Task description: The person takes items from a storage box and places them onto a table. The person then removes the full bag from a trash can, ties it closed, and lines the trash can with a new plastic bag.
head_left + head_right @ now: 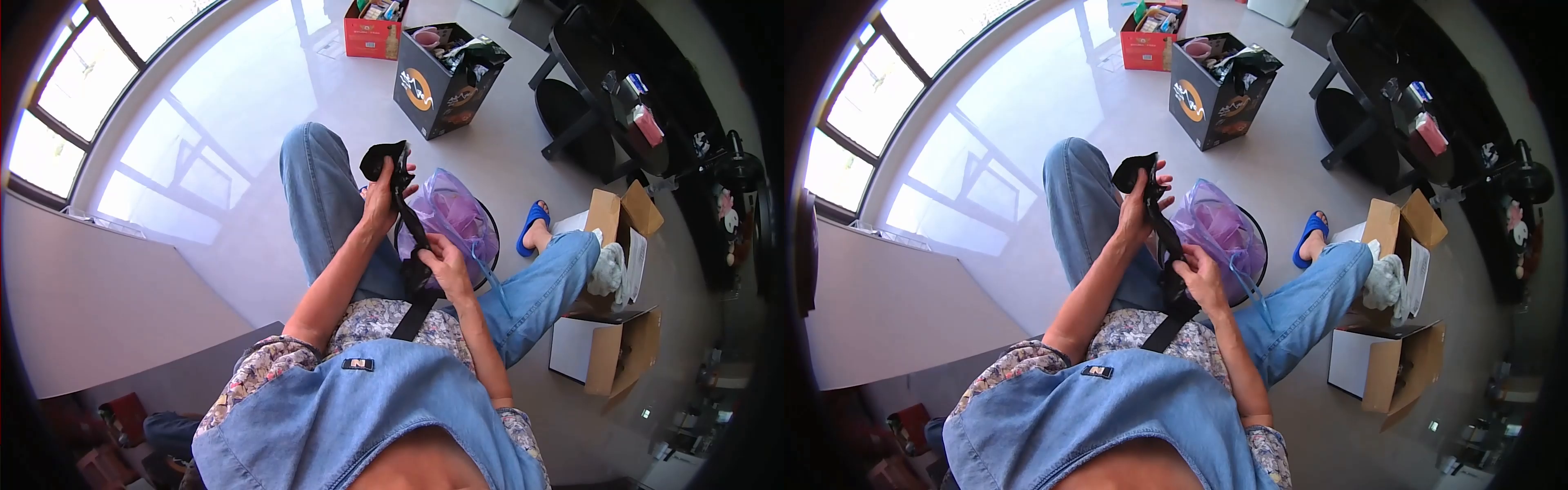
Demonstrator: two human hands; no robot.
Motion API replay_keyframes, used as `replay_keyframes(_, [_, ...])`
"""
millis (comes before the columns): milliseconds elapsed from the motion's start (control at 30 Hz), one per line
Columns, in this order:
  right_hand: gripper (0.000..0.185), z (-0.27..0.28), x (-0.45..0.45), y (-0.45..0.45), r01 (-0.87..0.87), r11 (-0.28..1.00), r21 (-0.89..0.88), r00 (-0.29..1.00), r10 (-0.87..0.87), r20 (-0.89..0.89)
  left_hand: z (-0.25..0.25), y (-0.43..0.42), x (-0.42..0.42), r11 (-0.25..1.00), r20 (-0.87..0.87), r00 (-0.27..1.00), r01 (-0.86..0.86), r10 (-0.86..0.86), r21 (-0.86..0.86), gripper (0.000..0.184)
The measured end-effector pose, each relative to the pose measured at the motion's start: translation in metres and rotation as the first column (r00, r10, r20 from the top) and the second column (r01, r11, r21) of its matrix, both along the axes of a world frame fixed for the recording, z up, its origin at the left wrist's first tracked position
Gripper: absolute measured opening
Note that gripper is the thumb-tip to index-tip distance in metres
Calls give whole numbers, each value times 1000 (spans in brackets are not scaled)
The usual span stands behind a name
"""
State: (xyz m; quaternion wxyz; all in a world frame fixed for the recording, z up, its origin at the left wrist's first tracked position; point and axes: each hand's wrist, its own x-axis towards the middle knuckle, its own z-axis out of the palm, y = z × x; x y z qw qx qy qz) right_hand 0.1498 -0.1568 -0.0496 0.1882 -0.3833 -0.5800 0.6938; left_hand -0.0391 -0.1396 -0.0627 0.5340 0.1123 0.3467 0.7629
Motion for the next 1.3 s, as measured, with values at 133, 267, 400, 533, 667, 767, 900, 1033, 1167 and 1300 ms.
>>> replay_keyframes(133, [27, 12, 16, 14, 314, 949, -13, 911, -305, -278, 13, -5, 2, 999, 151, 988, -29, 32, -21, 53])
replay_keyframes(267, [26, 35, 29, 17, 330, 933, -144, 866, -360, -346, 51, -34, 0, 987, 63, 988, 145, -141, -75, 49])
replay_keyframes(400, [17, 35, 33, 17, 300, 937, -180, 895, -342, -287, 63, -41, -2, 983, 75, 985, 162, -156, -81, 48])
replay_keyframes(533, [32, 47, 30, 9, 240, 953, -187, 944, -274, -186, 71, -40, -13, 982, 239, 952, 184, -189, 46, 48])
replay_keyframes(667, [55, 58, 37, 7, -60, 984, 169, 988, 83, -133, 93, -37, -18, 982, 235, 954, 176, -186, 62, 48])
replay_keyframes(767, [47, 53, 36, 7, -28, 971, 236, 997, 43, -57, 107, -37, -24, 984, 274, 946, 158, -174, 81, 49])
replay_keyframes(900, [28, 50, 45, 10, 90, 954, 285, 996, -91, -9, 117, -33, -48, 983, 323, 938, 78, -128, 165, 50])
replay_keyframes(1033, [11, 53, 56, 14, 116, 965, 233, 993, -120, 5, 124, -24, -79, 990, 281, 959, -10, -29, 137, 51])
replay_keyframes(1167, [9, 64, 45, 18, 236, 961, -142, 910, -270, -315, 109, -12, -85, 985, 147, 988, 20, -46, 172, 59])
replay_keyframes(1300, [7, 74, 21, 33, 381, 842, -381, 716, -530, -455, 80, -16, -43, 936, 33, 936, 349, -351, 46, 93])
